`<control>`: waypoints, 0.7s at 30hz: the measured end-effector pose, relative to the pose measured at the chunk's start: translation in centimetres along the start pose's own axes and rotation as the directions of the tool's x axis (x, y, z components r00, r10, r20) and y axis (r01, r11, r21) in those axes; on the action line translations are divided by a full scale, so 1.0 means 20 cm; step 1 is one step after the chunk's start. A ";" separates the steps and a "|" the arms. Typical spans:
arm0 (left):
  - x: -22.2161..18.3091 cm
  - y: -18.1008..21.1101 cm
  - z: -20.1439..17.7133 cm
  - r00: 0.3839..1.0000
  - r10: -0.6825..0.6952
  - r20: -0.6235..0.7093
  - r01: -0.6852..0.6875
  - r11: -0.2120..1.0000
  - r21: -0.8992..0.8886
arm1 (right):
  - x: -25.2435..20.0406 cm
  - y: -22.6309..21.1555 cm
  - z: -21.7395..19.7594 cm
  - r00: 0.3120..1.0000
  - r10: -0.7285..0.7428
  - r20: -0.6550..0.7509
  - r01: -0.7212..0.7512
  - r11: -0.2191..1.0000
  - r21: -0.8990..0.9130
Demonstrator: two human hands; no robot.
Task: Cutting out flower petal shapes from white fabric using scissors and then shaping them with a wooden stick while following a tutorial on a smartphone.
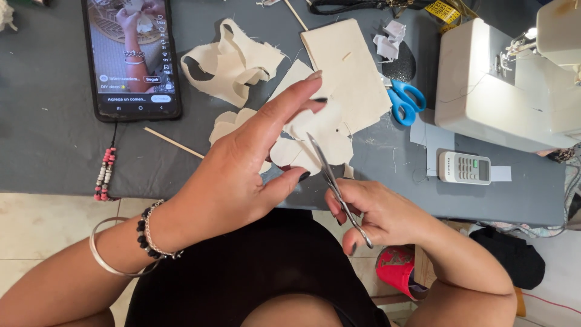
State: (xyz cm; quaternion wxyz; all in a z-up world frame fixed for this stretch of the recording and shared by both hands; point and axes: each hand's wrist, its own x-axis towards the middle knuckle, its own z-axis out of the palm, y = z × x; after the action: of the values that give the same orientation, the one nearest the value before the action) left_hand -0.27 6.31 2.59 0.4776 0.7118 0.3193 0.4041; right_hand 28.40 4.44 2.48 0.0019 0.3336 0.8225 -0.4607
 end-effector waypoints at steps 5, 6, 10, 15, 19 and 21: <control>0.00 0.01 -0.01 0.999 -0.023 0.046 0.024 1.000 -0.007 | 0.00 0.01 0.01 1.000 0.028 0.001 -0.028 1.000 -0.013; 0.00 0.01 -0.01 0.998 -0.037 0.051 0.037 0.999 0.010 | 0.00 0.01 0.01 1.000 0.014 -0.003 -0.015 1.000 -0.012; 0.00 0.03 -0.02 0.997 -0.061 0.052 0.060 0.998 0.011 | -0.01 0.02 0.02 1.000 0.030 -0.006 -0.030 1.000 -0.004; 0.01 0.03 -0.02 0.998 -0.022 0.065 0.022 1.000 -0.006 | -0.02 0.03 0.03 0.999 0.048 -0.003 -0.048 0.999 -0.010; 0.01 0.03 -0.02 0.996 -0.046 0.071 0.045 0.999 0.020 | -0.04 0.04 0.05 0.997 0.073 -0.003 -0.073 0.997 0.001; 0.01 0.03 -0.02 0.997 -0.024 0.073 0.026 0.999 -0.022 | -0.04 0.05 0.05 0.995 0.101 0.002 -0.101 0.995 0.005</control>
State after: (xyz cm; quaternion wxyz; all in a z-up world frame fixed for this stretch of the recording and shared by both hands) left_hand -0.50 6.40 3.27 0.5020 0.7164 0.3059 0.3758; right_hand 29.20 3.57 1.44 0.0249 0.3744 0.8034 -0.4623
